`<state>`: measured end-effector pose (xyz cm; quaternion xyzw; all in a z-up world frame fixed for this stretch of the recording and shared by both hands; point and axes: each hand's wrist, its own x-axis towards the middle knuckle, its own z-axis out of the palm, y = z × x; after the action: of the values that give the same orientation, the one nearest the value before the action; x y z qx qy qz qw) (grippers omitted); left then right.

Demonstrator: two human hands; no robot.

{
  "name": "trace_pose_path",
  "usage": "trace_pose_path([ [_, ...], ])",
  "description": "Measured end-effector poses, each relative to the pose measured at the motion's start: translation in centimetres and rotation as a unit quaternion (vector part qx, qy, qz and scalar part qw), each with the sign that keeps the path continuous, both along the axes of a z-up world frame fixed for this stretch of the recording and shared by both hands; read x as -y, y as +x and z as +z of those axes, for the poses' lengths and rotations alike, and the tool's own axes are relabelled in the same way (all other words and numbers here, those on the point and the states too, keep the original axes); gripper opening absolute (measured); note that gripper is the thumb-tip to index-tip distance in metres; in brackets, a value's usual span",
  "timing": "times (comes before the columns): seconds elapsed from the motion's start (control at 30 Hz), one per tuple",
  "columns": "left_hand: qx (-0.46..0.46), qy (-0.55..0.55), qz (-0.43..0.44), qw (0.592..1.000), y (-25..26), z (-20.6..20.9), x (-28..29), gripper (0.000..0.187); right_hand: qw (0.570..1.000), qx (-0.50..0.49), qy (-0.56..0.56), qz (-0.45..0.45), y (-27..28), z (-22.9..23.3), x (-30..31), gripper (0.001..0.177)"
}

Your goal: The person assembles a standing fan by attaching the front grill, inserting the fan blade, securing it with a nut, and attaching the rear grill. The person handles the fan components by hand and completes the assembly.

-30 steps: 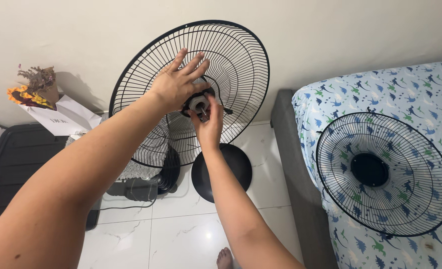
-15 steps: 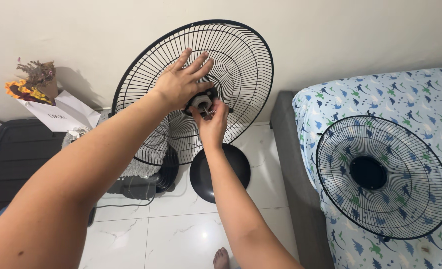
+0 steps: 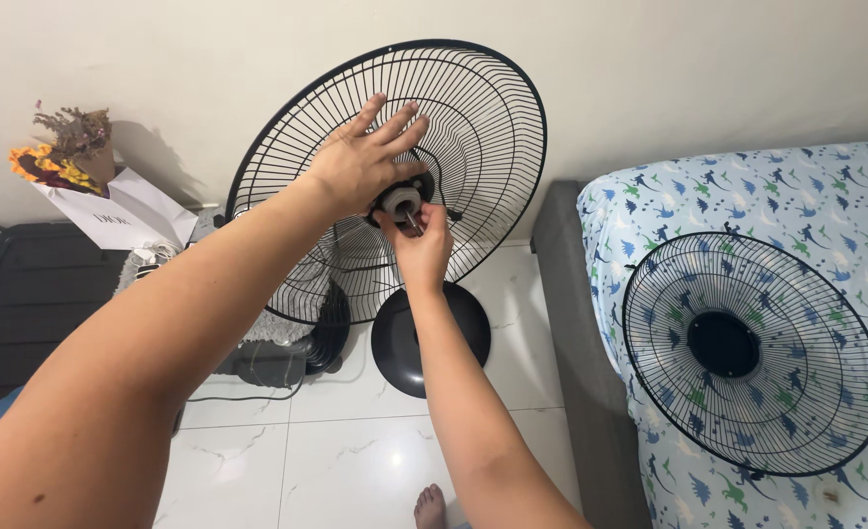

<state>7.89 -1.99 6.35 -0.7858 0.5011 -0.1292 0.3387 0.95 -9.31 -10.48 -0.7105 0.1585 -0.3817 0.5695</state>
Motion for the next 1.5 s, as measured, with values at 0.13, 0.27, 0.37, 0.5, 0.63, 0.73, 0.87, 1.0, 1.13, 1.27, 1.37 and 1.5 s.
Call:
trace_pose_path([
  [0.13, -0.001, -0.020, -0.014, 1.000, 0.1, -0.4, 0.1, 0.084, 1.000, -0.008, 0.000, 0.014, -0.4, -0.3, -0.1, 0.054],
  [0.27, 0.004, -0.028, -0.024, 0.999, 0.3, -0.6, -0.1, 0.084, 0.995, -0.084, -0.049, 0.001, -0.8, -0.5, 0.1, 0.052],
  [0.37, -0.012, -0.017, -0.018, 1.000, 0.3, -0.6, 0.0, 0.086, 0.994, -0.080, -0.079, -0.007, -0.8, -0.6, 0.1, 0.055],
  [0.5, -0.009, -0.019, -0.021, 1.000, 0.1, -0.2, 0.0, 0.086, 0.989, 0.019, -0.141, -0.030, -1.1, -0.3, 0.7, 0.082],
  [0.63, -0.025, 0.001, -0.003, 1.000, -0.1, 0.2, 0.2, 0.092, 0.989, 0.072, -0.130, 0.027, -1.6, -0.5, 0.9, 0.081],
  [0.73, -0.023, -0.004, -0.004, 1.000, -0.2, 0.2, 0.3, 0.088, 0.989, 0.065, -0.127, 0.031, -1.2, -1.0, 0.8, 0.075],
  [0.87, -0.027, 0.002, 0.004, 1.000, -0.2, 0.2, 0.2, 0.086, 0.996, -0.058, -0.050, 0.040, -1.2, -1.1, 1.2, 0.070],
  [1.0, -0.018, -0.001, -0.003, 1.000, 0.0, -0.1, 0.3, 0.084, 0.994, -0.020, -0.098, 0.049, -1.7, -2.0, 1.7, 0.074],
  [1.13, -0.005, 0.003, -0.004, 1.000, 0.0, -0.3, 0.2, 0.080, 0.971, -0.140, -0.186, 0.046, -2.6, -4.3, 1.6, 0.029],
  [1.27, -0.002, -0.007, -0.011, 1.000, 0.2, -0.6, 0.0, 0.074, 0.983, -0.154, 0.048, 0.091, -3.7, -3.9, 1.6, 0.080],
  [1.37, -0.007, -0.007, 0.002, 1.000, 0.4, -0.8, 0.1, 0.076, 0.966, -0.175, -0.140, 0.129, -2.5, -4.7, 2.4, 0.026],
  [1.5, -0.001, -0.018, -0.012, 1.000, 0.2, -0.6, 0.0, 0.068, 0.990, -0.093, -0.071, 0.080, -2.9, -4.9, 1.9, 0.025],
])
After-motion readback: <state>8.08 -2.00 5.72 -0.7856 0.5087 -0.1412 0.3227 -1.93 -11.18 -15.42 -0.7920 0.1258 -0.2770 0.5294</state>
